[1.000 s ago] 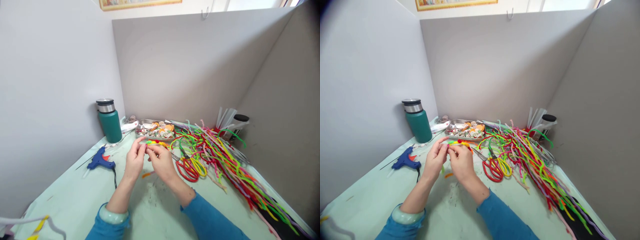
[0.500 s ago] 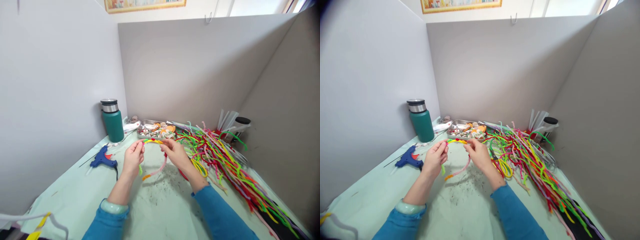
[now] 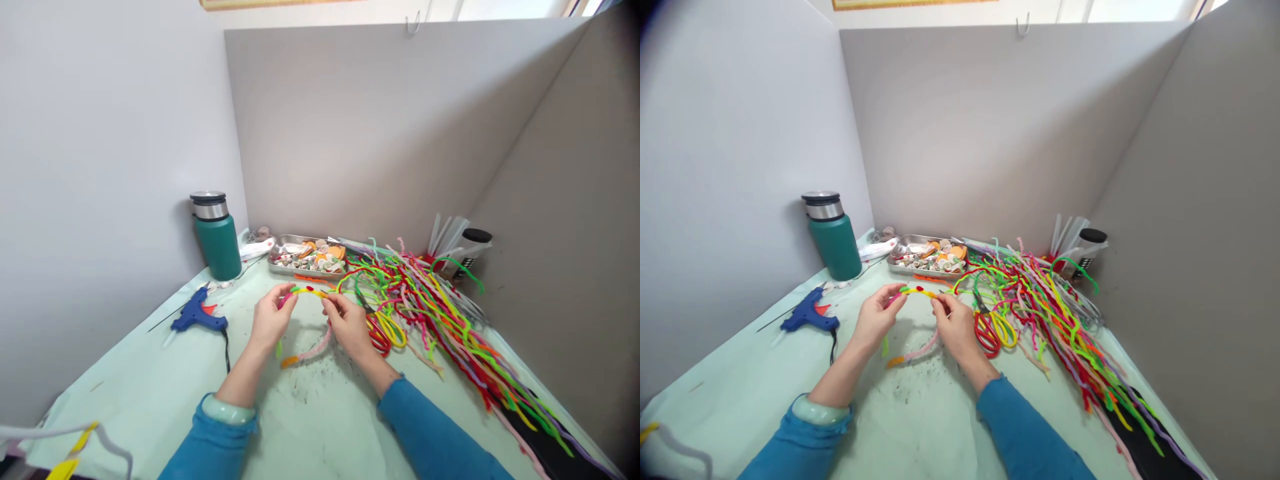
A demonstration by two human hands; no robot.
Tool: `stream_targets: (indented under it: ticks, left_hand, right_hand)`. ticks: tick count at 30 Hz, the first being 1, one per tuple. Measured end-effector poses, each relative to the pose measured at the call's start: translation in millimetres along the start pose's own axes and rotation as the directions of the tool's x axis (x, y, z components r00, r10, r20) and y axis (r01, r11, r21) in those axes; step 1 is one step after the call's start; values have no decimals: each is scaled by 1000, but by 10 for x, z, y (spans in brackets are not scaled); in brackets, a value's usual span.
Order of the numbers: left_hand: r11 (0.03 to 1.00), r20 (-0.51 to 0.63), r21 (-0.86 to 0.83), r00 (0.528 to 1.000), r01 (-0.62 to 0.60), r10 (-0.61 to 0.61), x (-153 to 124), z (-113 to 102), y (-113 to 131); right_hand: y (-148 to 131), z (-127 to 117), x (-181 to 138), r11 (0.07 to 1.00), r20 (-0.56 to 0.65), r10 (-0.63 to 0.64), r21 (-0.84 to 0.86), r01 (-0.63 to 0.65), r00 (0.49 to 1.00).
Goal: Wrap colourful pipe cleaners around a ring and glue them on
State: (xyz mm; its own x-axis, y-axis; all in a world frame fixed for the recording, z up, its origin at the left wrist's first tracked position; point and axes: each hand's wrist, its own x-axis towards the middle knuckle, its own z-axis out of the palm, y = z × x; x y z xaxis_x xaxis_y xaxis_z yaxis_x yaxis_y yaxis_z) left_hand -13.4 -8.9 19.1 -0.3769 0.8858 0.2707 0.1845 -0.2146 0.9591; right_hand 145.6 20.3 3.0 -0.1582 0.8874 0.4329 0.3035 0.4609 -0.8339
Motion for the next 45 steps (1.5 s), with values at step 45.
stream_targets:
  ticks: [45]
  left_hand:
    - [988,125,-113,988,107,-93,-28,54,-8]
  right_hand:
    - [88,12,-23,999,-88,-30,12,31,996]
